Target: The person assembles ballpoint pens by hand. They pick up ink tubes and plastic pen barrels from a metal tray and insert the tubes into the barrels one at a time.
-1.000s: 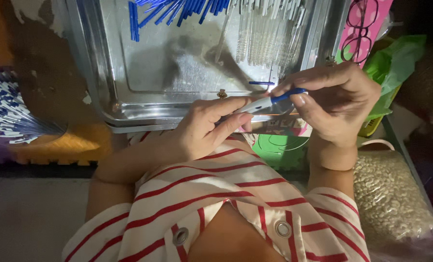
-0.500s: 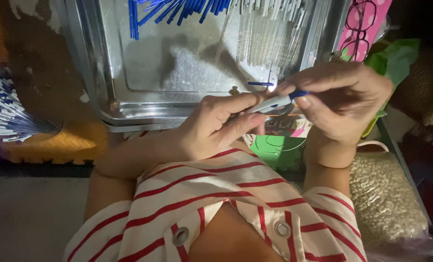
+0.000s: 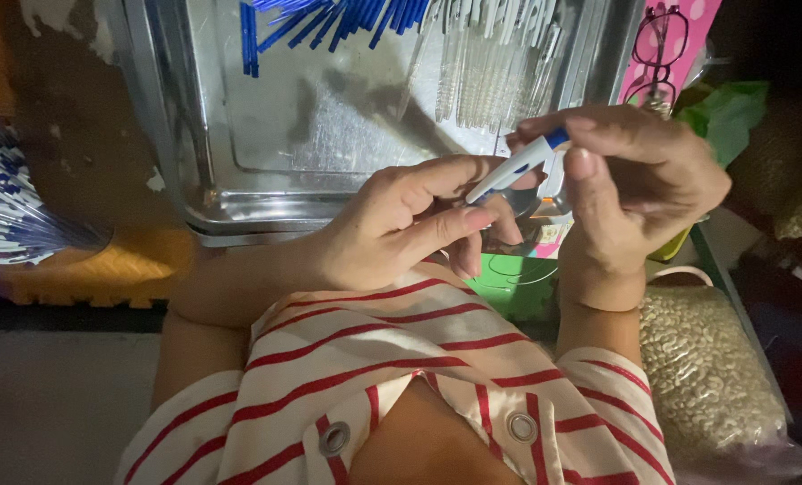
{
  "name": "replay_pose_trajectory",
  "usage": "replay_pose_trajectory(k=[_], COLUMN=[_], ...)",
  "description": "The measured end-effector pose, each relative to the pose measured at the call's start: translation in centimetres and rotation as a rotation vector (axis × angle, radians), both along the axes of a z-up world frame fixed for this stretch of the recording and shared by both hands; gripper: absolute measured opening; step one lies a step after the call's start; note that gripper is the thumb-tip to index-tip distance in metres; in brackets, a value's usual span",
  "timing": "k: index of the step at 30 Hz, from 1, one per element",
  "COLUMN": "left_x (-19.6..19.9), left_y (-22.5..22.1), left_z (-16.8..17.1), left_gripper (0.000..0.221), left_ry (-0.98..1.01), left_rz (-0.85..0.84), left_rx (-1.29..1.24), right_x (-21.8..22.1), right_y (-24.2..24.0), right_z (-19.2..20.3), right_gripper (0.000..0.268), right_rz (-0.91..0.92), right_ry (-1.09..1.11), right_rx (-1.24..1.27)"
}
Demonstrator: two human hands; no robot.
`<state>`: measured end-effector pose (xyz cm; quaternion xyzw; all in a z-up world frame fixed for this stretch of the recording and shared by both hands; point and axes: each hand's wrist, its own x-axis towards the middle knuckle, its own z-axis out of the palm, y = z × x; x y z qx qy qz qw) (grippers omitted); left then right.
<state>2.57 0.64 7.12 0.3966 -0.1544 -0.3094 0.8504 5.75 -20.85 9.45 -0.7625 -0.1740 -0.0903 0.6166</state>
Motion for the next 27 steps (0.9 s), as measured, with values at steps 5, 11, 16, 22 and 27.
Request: replay_pose_trajectory(k=[5,11,16,22,27], left_x=[-0.1,0.0,0.1,0.2,0.6], left_y=[-0.1,-0.4,-0.2,-0.2,0.0], left_z=[0.1,-0.4,0.5,1.1,1.7], left_gripper=[0.046,0.037,0.037,0.039,0.043], left_ry=[0.020,-0.029,-0.080,-0.035,0.043], left_rz=[0.009,0.018,0.022,0.014,-0.037], left_rx=[-0.002,-0.017,0.062,0.053,-0.035], right_x=[0.8,0.7,0.7,0.9,0.7], right_y=[-1.1,0.1,2.0,1.5,2.4], right_z=[-1.0,0.3,2.2,2.0,2.4], right_gripper=[0.008,0.022,0.039,0.048,0.052], right_rz=[0.171,0.100,-0.004,-0.065,-0.147], right_ry=[-0.081,0.054,0.139,0.101,0.074], right_rx=[-0.010,0.039,0.029,0.041,-0.023])
